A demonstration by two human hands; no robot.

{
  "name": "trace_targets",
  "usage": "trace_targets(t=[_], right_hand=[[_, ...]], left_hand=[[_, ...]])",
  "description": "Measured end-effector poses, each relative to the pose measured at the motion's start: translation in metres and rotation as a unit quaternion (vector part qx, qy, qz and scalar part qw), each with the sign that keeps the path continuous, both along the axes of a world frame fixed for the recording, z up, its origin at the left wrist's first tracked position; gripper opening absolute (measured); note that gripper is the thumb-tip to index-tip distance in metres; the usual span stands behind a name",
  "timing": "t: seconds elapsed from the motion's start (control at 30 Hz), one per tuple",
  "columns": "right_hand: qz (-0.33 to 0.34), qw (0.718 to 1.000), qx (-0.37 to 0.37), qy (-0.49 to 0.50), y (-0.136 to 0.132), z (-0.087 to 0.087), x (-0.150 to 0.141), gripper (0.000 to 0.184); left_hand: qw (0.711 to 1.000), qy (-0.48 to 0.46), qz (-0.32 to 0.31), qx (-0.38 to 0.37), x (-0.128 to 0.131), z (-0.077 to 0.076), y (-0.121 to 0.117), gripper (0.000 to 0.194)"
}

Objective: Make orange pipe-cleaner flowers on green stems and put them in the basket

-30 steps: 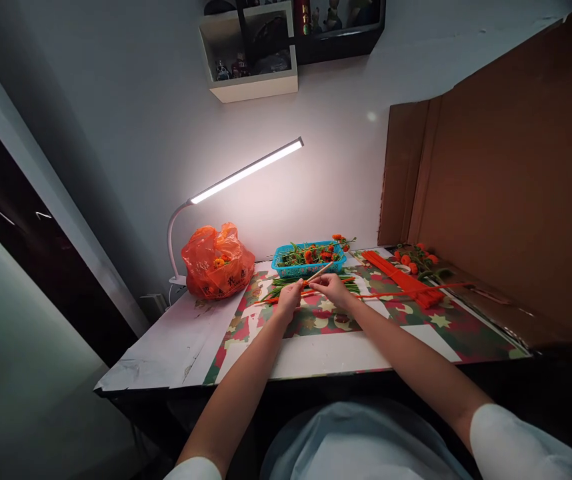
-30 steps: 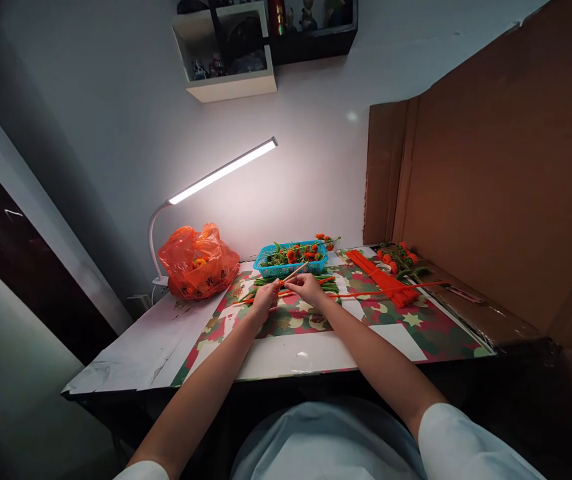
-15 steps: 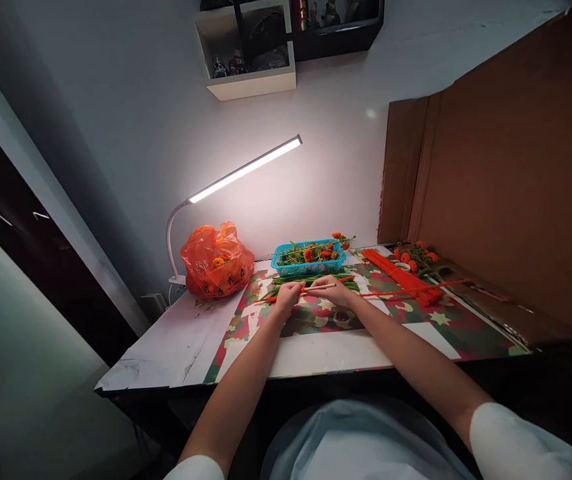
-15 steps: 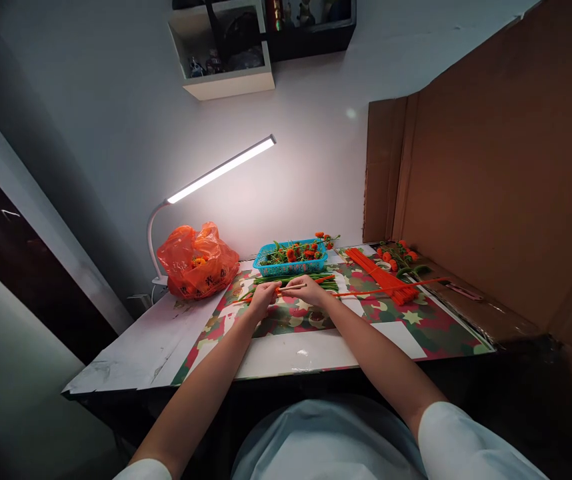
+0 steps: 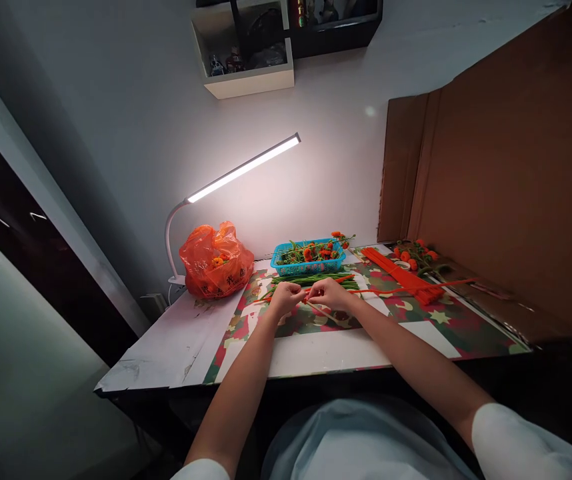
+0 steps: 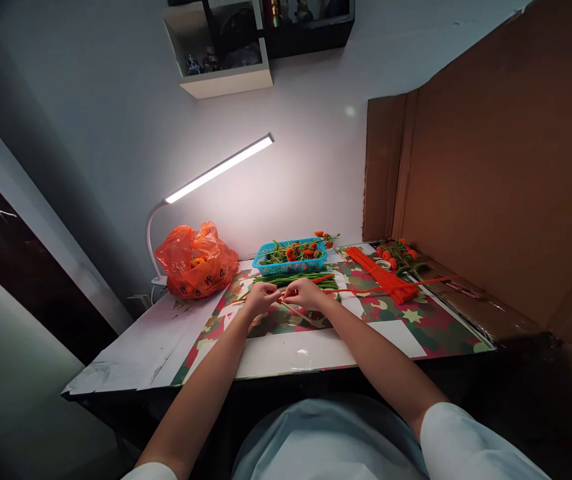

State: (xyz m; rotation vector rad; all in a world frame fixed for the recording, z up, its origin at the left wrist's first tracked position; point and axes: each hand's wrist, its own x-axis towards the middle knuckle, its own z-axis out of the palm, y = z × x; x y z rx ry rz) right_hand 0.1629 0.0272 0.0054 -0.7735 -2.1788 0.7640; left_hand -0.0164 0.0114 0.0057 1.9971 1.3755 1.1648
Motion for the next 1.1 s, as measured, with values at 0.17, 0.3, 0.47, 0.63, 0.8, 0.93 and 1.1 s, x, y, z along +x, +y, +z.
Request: trace_targets(t=[0.17, 0.3, 0.47, 0.63, 0.8, 0.93, 1.1], right_hand=[[-0.134, 0.977, 0.159, -0.047, -0.011, 0.010, -0.006, 0.008], [-0.142, 0.973, 0.149, -0.105, -0.012, 0.016, -0.005, 0.010], [-0.113, 0.982, 0.072, -0.130, -0.005, 0.014, 0.002, 0.014], [-0.187, 0.967, 0.143, -0.092, -0.007, 0.013, -0.005, 0.012], [-0.231, 0.953, 0.185, -0.066, -0.012, 0.009, -0.015, 0.015], [-0.237, 0.950, 0.197, -0.041, -0.013, 0.005, -0.017, 0.015], [-0.213, 0.946, 0.242, -0.037, -0.015, 0.002, -0.015, 0.016]], left_hand=[[0.992, 0.016, 0.101, 0.077, 0.003, 0.008, -0.006, 0.042], [0.985, 0.063, 0.126, 0.099, 0.006, 0.008, -0.011, 0.042], [0.975, 0.117, 0.170, 0.087, 0.013, 0.003, -0.012, 0.038], [0.965, 0.065, 0.238, 0.086, 0.019, 0.001, -0.010, 0.038], [0.955, 0.020, 0.282, 0.091, 0.023, 0.001, -0.011, 0.041], [0.958, -0.074, 0.261, 0.097, 0.025, -0.003, -0.008, 0.044], [0.960, -0.121, 0.242, 0.069, 0.024, -0.009, -0.001, 0.043]])
